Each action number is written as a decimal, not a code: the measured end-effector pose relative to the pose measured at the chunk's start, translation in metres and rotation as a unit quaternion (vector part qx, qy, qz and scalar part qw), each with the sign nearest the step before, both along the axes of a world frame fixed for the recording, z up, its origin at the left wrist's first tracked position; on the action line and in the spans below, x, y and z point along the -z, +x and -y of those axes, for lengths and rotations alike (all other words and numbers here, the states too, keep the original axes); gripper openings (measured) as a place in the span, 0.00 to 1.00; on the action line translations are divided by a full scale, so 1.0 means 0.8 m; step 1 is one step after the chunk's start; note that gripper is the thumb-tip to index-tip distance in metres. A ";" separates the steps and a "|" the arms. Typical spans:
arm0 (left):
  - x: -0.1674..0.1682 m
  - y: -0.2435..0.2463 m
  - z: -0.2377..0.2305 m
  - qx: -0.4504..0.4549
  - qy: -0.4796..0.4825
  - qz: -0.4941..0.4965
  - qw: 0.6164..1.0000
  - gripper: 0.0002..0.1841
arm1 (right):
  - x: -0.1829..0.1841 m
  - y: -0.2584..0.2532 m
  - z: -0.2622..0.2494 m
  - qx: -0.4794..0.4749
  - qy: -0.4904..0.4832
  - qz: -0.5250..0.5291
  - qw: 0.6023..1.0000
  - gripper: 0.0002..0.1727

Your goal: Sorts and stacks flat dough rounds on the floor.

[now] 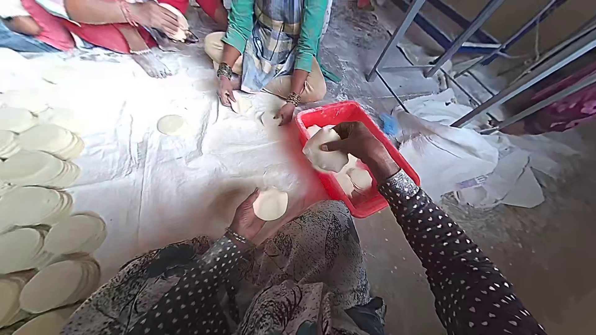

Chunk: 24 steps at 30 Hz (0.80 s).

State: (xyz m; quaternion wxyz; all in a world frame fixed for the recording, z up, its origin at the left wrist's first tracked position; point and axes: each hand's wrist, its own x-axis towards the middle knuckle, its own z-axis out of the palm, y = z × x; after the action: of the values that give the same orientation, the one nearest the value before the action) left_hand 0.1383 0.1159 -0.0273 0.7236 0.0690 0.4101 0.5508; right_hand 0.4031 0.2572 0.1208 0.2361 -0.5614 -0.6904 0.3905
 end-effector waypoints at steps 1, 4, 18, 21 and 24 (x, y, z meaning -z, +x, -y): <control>-0.006 0.006 -0.006 0.005 0.012 0.024 1.000 0.30 | -0.009 -0.028 0.013 -0.018 -0.028 -0.058 0.998 0.20; -0.033 0.014 -0.014 -0.006 0.051 0.110 0.993 0.47 | -0.013 -0.098 0.051 -0.030 -0.114 -0.200 0.973 0.17; -0.051 -0.043 0.037 -0.103 0.042 0.035 0.993 0.37 | 0.070 -0.183 0.120 -0.214 0.316 0.126 0.916 0.23; -0.066 -0.051 0.043 -0.088 0.061 0.036 0.994 0.42 | 0.066 -0.185 0.122 -0.343 0.356 0.080 0.865 0.17; -0.078 -0.055 0.047 -0.065 0.066 0.023 0.995 0.44 | 0.065 -0.188 0.121 -0.381 0.351 0.083 0.851 0.16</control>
State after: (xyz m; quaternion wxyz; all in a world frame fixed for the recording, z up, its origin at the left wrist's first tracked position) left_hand 0.0944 0.0779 0.0354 0.6891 0.0769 0.3599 0.6243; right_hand 0.2528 0.1603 0.0684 0.1917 -0.1648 -0.9583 0.1335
